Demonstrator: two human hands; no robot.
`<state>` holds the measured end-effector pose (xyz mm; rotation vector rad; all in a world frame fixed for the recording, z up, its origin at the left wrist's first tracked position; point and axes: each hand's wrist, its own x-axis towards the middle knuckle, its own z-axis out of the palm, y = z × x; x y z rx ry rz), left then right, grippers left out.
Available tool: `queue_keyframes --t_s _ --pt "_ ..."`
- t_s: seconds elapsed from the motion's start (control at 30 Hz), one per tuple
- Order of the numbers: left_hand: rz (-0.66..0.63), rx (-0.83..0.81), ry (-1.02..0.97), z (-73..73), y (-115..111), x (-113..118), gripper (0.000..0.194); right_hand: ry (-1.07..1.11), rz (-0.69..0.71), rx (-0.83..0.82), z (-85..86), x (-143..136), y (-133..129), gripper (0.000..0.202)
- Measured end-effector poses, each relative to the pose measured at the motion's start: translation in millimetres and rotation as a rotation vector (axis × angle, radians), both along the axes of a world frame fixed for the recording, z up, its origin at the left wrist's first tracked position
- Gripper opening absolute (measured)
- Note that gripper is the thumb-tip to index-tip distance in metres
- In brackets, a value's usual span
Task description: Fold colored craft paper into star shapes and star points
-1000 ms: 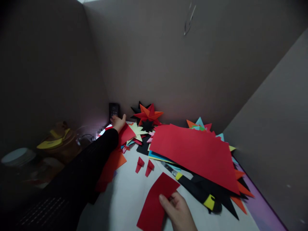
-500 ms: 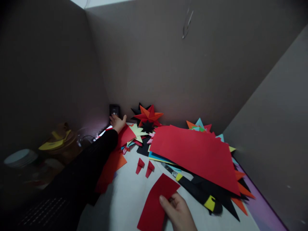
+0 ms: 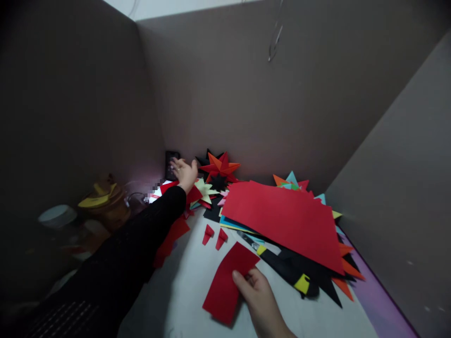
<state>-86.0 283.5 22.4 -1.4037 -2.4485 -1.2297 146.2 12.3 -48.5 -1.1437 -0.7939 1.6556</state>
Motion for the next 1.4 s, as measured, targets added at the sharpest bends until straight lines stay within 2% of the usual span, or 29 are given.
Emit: queue_keyframes --t_s 0.13,0.23,0.3,0.33,0.4,0.5,0.57,0.63,0.73,0.83,0.97,1.07,1.2,1.33,1.4 --pt "-0.273 0.191 -0.092 36.0 -54.3 68.8 0.052 0.025 -0.048 0.107 -0.1 1.0 1.1 0.034" --pt "-0.619 0.316 -0.249 42.8 -110.8 108.3 0.045 0.046 -0.152 0.196 3.1 5.4 3.9 0.035" --pt "-0.852 0.244 -0.415 34.1 -148.2 122.1 0.045 0.071 -0.207 0.254 4.9 9.7 5.9 0.039" --pt "-0.899 0.196 -0.508 26.6 -165.4 125.1 0.047 0.089 -0.230 0.286 5.4 11.6 6.5 0.040" --pt "-0.910 0.132 -0.664 7.8 -195.5 124.8 0.052 0.103 -0.241 0.340 6.0 13.5 6.7 0.040" --pt "-0.902 0.004 -0.942 -21.9 -229.6 114.0 0.065 0.083 -0.167 0.377 7.9 10.2 3.1 0.039" --pt "-0.997 -0.151 -1.149 -38.8 -244.4 104.5 0.066 0.070 -0.078 0.374 10.1 5.0 -1.0 0.041" --pt "-1.127 -0.267 -1.263 -52.2 -252.7 96.6 0.053 0.055 0.014 0.363 10.7 0.3 -4.5 0.044" --pt "-1.094 -0.267 -1.320 -63.4 -255.6 90.6 0.041 -0.028 0.066 0.375 3.9 -1.1 -4.3 0.045" --pt "-0.942 -0.174 -1.444 -62.9 -253.8 88.8 0.032 -0.208 -0.014 0.505 -9.8 5.7 3.2 0.037" --pt "-0.720 -0.103 -1.648 -53.8 -252.6 84.9 0.014 -0.584 -0.070 0.867 -18.7 17.4 11.9 0.032" --pt "-0.679 -0.124 -1.747 -49.8 -253.6 82.5 0.010 -0.806 -0.030 1.144 -15.4 21.9 11.3 0.035" --pt "-0.664 -0.139 -1.769 -49.7 -254.4 82.4 0.010 -0.839 0.018 1.341 -10.3 23.6 6.5 0.037" --pt "-0.654 -0.158 -1.776 -51.5 -251.6 79.9 0.008 -0.767 0.050 1.419 -6.6 23.8 3.0 0.039" --pt "-0.681 -0.165 -1.762 -52.0 -250.5 77.8 0.010 -0.735 0.115 1.423 -4.6 23.1 1.6 0.039"
